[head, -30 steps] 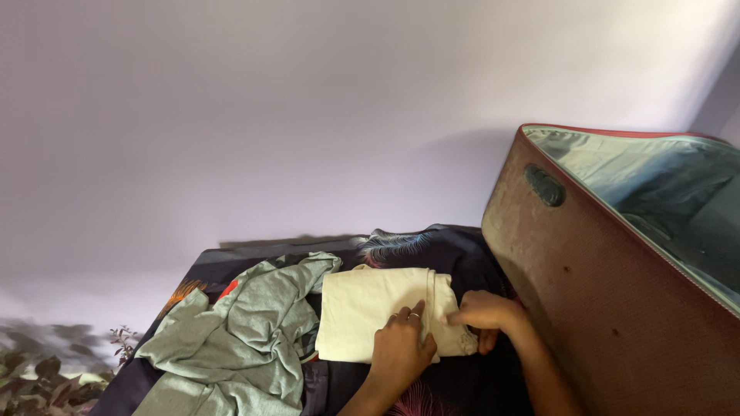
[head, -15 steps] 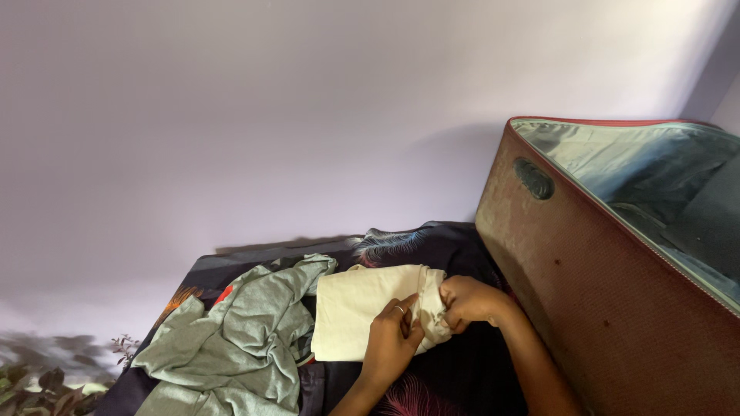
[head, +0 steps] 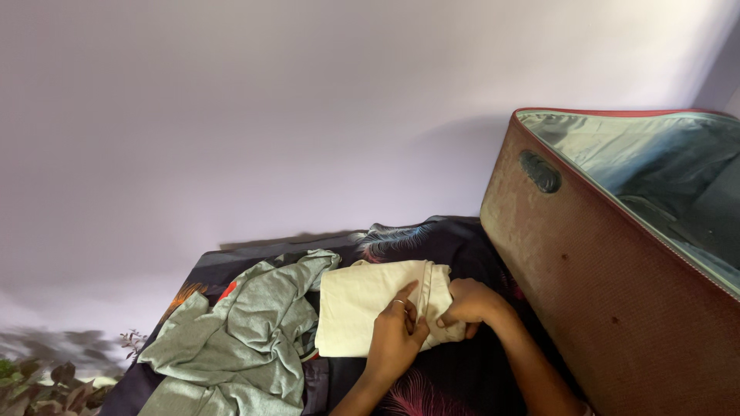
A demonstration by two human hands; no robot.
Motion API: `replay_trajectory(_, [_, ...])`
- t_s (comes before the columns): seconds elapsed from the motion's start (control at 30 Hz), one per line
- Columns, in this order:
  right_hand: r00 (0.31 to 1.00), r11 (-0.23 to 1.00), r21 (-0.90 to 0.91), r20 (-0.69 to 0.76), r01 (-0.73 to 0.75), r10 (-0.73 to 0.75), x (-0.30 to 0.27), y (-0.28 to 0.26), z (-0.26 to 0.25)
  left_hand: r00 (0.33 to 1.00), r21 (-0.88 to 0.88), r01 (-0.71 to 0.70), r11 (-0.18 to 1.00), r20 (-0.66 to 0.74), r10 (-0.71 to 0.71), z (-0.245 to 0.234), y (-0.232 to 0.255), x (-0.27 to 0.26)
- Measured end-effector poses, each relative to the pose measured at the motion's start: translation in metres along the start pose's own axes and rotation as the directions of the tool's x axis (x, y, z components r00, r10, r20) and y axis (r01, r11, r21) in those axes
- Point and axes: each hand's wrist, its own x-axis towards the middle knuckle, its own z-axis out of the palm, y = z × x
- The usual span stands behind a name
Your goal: The person folds a dark patterned garment and a cream-colored pair of pants on a bed, then places them into an open suitcase. The person also picks up a gray sweatshirt and begins to fold it.
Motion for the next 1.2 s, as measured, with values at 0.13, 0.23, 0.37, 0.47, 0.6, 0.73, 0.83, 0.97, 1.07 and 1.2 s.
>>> replay_trajectory(0.13, [0.998,0.999,0.017,-0.045,-0.033,0.034,0.010,-0.002,0.010,1.000,0.056,-0.006,0.998,-0.013,0.007,0.005,-0.002,-0.003])
replay_trajectory(0.23, [0.999,0.999,0.029,-0.050,0.013,-0.011,0.007,-0.006,0.011,0.999,0.128,-0.044,0.991,-0.013,0.046,0.009,-0.005,-0.005])
replay_trajectory(0.37, [0.964,0.923,-0.384,-0.238,0.018,-0.118,-0.020,-0.024,-0.004,1.000,0.259,-0.014,0.966,0.029,0.007,0.019,-0.008,-0.007])
replay_trajectory(0.47, [0.817,0.961,-0.274,-0.545,0.037,-0.187,-0.043,-0.036,-0.005,0.994,0.461,-0.108,0.881,0.067,0.087,0.032,-0.011,-0.016])
replay_trajectory(0.6, [0.810,0.910,-0.369,-0.466,0.188,-0.356,-0.033,-0.050,0.020,0.972,0.535,0.025,0.844,0.186,-0.146,0.044,-0.014,-0.020])
replay_trajectory(0.73, [0.730,0.724,-0.561,-0.282,0.400,-0.622,0.016,-0.037,0.059,0.969,0.646,-0.232,0.727,0.215,0.118,0.049,-0.017,-0.029])
replay_trajectory(0.83, [0.684,0.744,-0.491,-0.343,0.454,-0.644,0.045,-0.007,0.068,0.929,0.647,-0.300,0.701,0.365,0.060,0.038,-0.020,-0.023])
replay_trajectory(0.97, [0.591,0.812,-0.458,-0.561,0.361,-0.580,0.064,0.015,0.071,0.961,0.370,0.044,0.928,0.237,-0.140,0.000,-0.029,0.005])
replay_trajectory(1.07, [0.604,0.859,-0.376,-0.610,0.349,-0.512,0.072,0.016,0.074,0.974,0.653,-0.015,0.757,-0.163,0.160,-0.027,-0.041,0.023])
replay_trajectory(1.2, [0.509,0.848,-0.273,-0.702,0.455,-0.499,0.075,0.018,0.071,0.934,0.591,0.129,0.796,-0.343,0.103,-0.067,-0.067,0.036])
